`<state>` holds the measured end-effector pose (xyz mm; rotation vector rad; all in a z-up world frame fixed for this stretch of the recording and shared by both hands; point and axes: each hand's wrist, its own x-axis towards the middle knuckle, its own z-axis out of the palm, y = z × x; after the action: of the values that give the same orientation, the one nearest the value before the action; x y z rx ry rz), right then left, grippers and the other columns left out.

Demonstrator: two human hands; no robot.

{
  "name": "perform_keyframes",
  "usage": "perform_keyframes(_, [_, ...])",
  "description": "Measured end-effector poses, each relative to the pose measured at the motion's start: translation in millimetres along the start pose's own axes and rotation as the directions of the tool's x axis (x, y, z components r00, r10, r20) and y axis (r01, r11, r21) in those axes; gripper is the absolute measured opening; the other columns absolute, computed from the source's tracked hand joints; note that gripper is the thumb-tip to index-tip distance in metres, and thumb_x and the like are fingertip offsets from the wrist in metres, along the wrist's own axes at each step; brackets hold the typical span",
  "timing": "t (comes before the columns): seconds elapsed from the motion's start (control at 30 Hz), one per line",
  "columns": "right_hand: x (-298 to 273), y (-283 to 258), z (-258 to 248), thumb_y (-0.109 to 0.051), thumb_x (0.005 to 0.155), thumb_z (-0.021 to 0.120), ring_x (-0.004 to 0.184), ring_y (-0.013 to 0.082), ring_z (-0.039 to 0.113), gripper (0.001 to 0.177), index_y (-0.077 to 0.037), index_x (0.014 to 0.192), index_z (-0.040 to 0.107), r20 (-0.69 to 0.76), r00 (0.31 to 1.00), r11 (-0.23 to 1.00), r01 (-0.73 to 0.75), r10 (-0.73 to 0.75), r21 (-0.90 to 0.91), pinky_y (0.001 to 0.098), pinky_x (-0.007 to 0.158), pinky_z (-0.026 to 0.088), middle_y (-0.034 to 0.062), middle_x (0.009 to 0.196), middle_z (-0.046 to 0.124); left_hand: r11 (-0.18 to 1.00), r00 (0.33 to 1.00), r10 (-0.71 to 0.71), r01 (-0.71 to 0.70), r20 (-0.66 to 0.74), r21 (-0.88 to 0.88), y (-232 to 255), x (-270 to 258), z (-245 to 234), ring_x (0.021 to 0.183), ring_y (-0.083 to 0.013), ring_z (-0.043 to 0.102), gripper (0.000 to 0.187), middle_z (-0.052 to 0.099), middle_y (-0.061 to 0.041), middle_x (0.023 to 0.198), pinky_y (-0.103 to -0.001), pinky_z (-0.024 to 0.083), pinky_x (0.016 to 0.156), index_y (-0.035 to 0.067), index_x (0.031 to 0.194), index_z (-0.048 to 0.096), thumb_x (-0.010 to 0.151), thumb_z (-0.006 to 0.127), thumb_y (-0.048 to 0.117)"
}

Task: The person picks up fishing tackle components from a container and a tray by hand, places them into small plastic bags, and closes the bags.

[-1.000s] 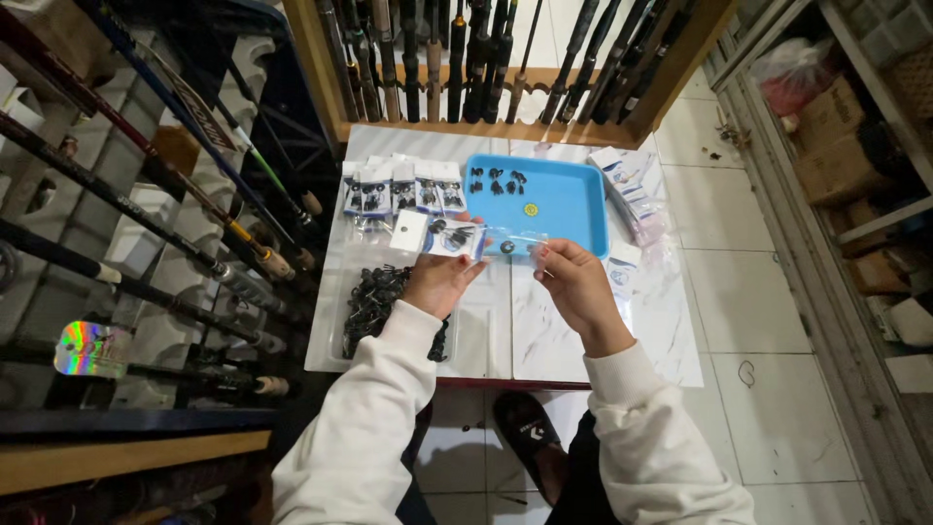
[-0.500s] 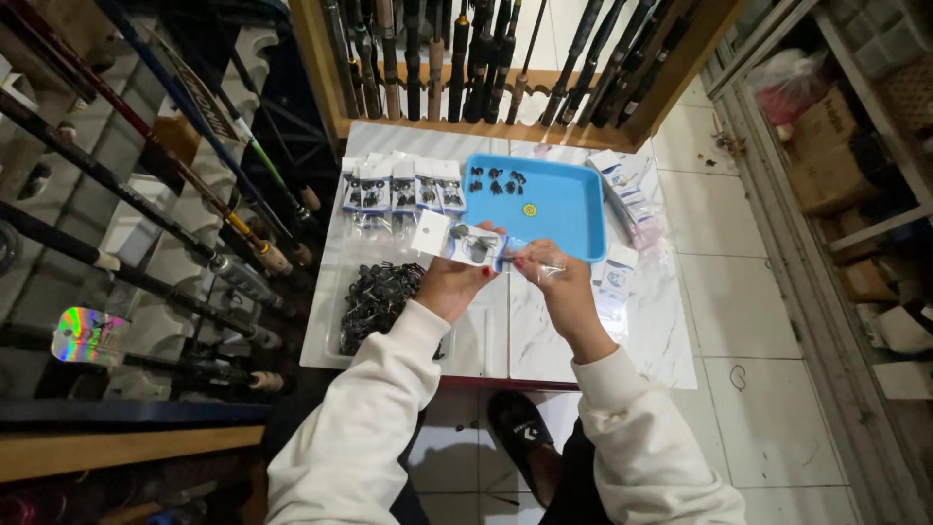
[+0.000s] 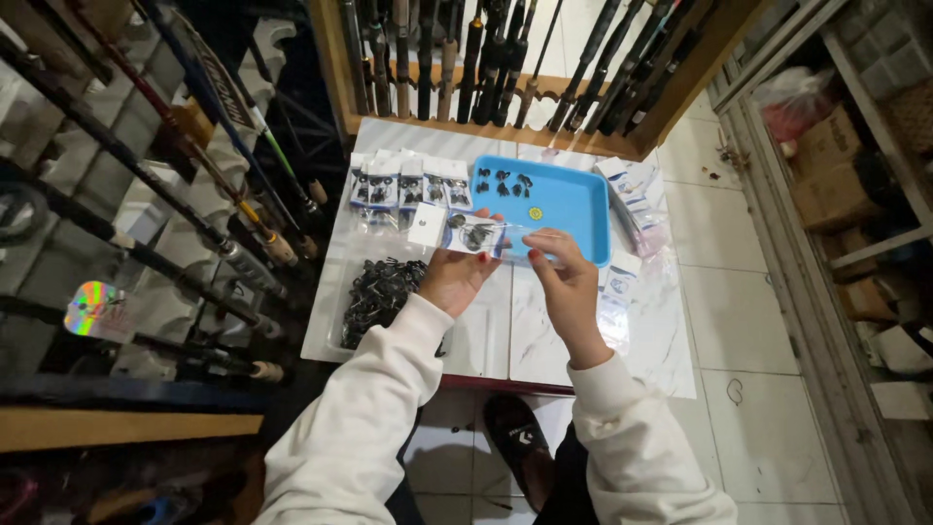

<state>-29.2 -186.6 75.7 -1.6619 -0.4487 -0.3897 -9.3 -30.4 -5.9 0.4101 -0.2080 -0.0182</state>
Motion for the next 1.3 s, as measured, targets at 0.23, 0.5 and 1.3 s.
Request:
perform_keyframes(0.23, [1.9, -26.5, 24.4, 0.011, 0.09, 0.061, 0.101, 0.0147, 0.058, 0.032, -0.007, 0.109, 0.079, -0.082, 0.996, 0.999, 0.039, -0.036, 0.035, 0.026, 0.081, 0.053, 0.0104, 0.11, 0.06, 0.994, 0.997, 0.073, -0.073, -0.012, -0.079, -0.6, 3.2, 26.5, 0.121, -0.034, 0.063, 0.076, 0.052, -0.019, 0.147, -0.04, 0.059, 0.103, 0.004, 0.149, 0.044, 0.082, 0.078, -0.005])
perform_keyframes(0.5, [-6.6, -0.8, 29.4, 0.006, 0.087, 0.07, 0.112, 0.0221, 0.059, 0.032, -0.01, 0.114, 0.078, 0.047, 0.985, 0.985, 0.167, -0.169, 0.036, 0.0257, 0.079, 0.049, 0.011, 0.114, 0.06, 0.999, 0.998, 0.051, -0.051, -0.024, 0.004, 5.0, -1.9, 4.6, 0.12, -0.0314, 0.064, 0.072, 0.057, -0.018, 0.142, -0.038, 0.056, 0.104, 0.004, 0.145, 0.048, 0.081, 0.079, -0.003])
perform_keyframes(1.3, [7.8, 37.1, -19.5, -0.002, 0.085, 0.075, 0.09, 0.0296, 0.07, 0.031, -0.016, 0.112, 0.08, 0.293, 0.946, 0.962, -0.056, 0.137, -0.268, 0.0369, 0.08, 0.057, 0.0143, 0.124, 0.065, 0.977, 0.791, 0.131, -0.002, -0.598, 0.211, 81.3, 28.1, -20.6, 0.087, -0.029, 0.075, 0.021, 0.07, -0.015, 0.107, -0.037, 0.067, 0.079, 0.004, 0.108, 0.058, 0.09, 0.069, 0.003])
